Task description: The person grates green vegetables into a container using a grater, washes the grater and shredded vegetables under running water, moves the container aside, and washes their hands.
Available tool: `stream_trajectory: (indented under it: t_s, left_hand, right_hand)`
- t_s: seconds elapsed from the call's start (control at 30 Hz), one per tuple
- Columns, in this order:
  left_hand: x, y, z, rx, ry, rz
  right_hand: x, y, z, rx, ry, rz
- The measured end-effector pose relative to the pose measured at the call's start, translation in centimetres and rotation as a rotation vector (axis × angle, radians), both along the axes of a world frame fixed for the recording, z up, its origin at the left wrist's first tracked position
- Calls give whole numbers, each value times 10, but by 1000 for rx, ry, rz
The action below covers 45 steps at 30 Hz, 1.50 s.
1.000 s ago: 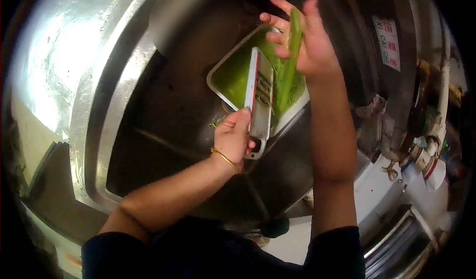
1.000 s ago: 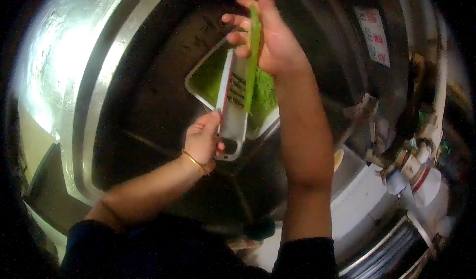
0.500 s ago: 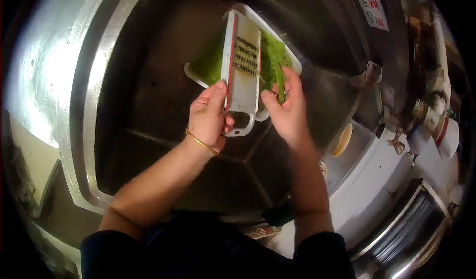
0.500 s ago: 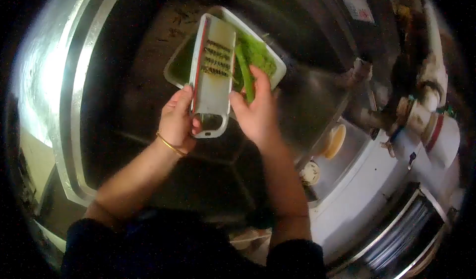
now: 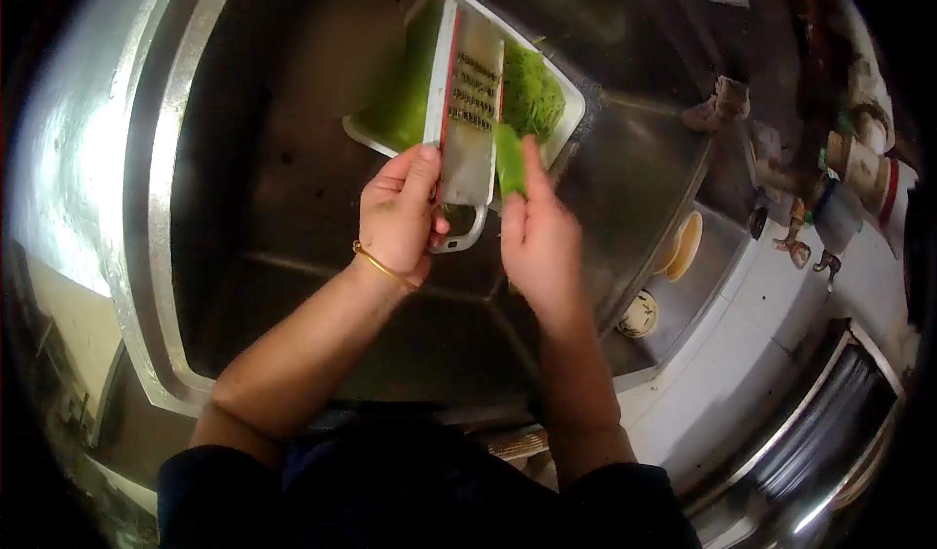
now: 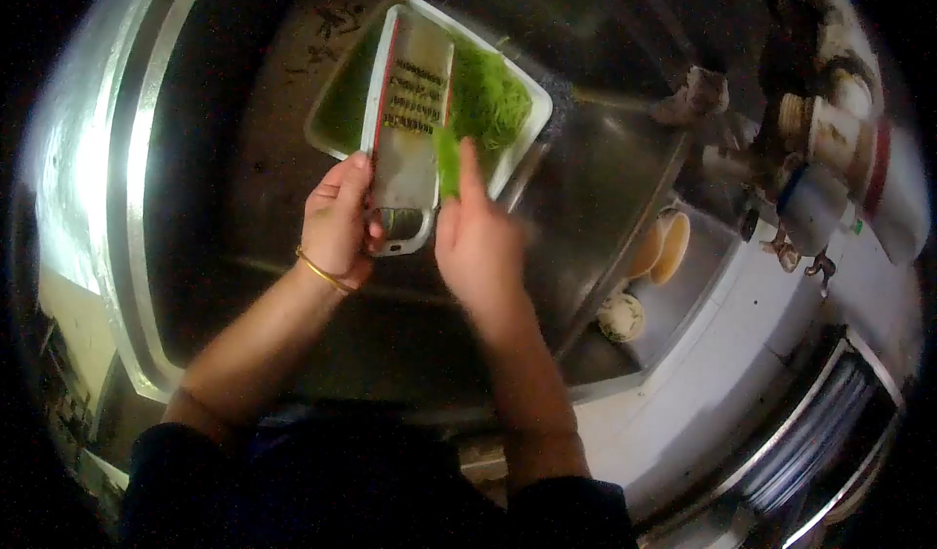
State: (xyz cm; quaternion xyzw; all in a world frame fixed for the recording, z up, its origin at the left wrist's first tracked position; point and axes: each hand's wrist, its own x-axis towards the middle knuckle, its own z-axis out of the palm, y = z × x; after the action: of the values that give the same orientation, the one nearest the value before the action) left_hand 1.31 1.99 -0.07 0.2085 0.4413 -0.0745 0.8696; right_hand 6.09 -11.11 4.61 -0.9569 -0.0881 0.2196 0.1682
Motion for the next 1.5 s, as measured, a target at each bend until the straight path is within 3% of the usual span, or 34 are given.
stream_trajectory:
  t_s: [0.1, 0.23, 0.43, 0.57, 0.6, 0.7, 0.73, 0.77, 0.83, 0.93, 0.97, 1.1, 1.17, 1.2, 1.3, 1.4, 1.5]
  left_hand:
    - [-5, -11, -2, 132, -68, -78]
    - [-19, -26, 6, 162, -151, -283]
    - [-5, -7, -2, 123, -95, -97]
    - [-13, -22, 3, 150, -88, -203]
    - [-15, -20, 0, 106, -103, -217]
    - [-8, -12, 3, 101, -81, -154]
    - [-6, -9, 1, 113, -87, -140]
    - [-6, -7, -2, 117, -88, -134]
    - [-8, -10, -2, 125, -98, -167]
    - [-15, -21, 7, 128, -96, -251]
    - [-16, -22, 5, 135, -92, -240]
    - [-6, -10, 2, 123, -49, -145]
    - [-2, 0, 1, 92, -27, -106]
    - [-4, -2, -1, 122, -31, -115]
    - [-14, -17, 5, 171, -76, -257]
    - [-12, -13, 4, 168, -81, -218]
    - [-6, -6, -5, 192, -112, -128]
  right_hand:
    - [-4, 3, -5, 78, -49, 82]
    - [48, 2, -26, 202, -233, -51]
    - [-24, -12, -19, 322, -83, 26]
    - [34, -1, -40, 308, -255, -10]
    - [52, -1, -50, 325, -220, -116]
    - [26, -9, -49, 421, -223, -129]
    - [3, -3, -30, 341, -142, -92]
    - [-13, -7, -41, 409, -278, 84]
    - [-11, -4, -37, 317, -219, 35]
    - [68, -1, -57, 191, -468, -5]
    - [84, 4, -48, 107, -290, -116]
    - [18, 5, -39, 370, -292, 13]
    - [-17, 6, -32, 253, -201, 66]
    - [-12, 5, -40, 351, -129, -17]
    - [65, 10, -57, 219, -458, 29]
    - [77, 6, -61, 205, -393, 36]
    - [-1, 11, -33, 361, -145, -60]
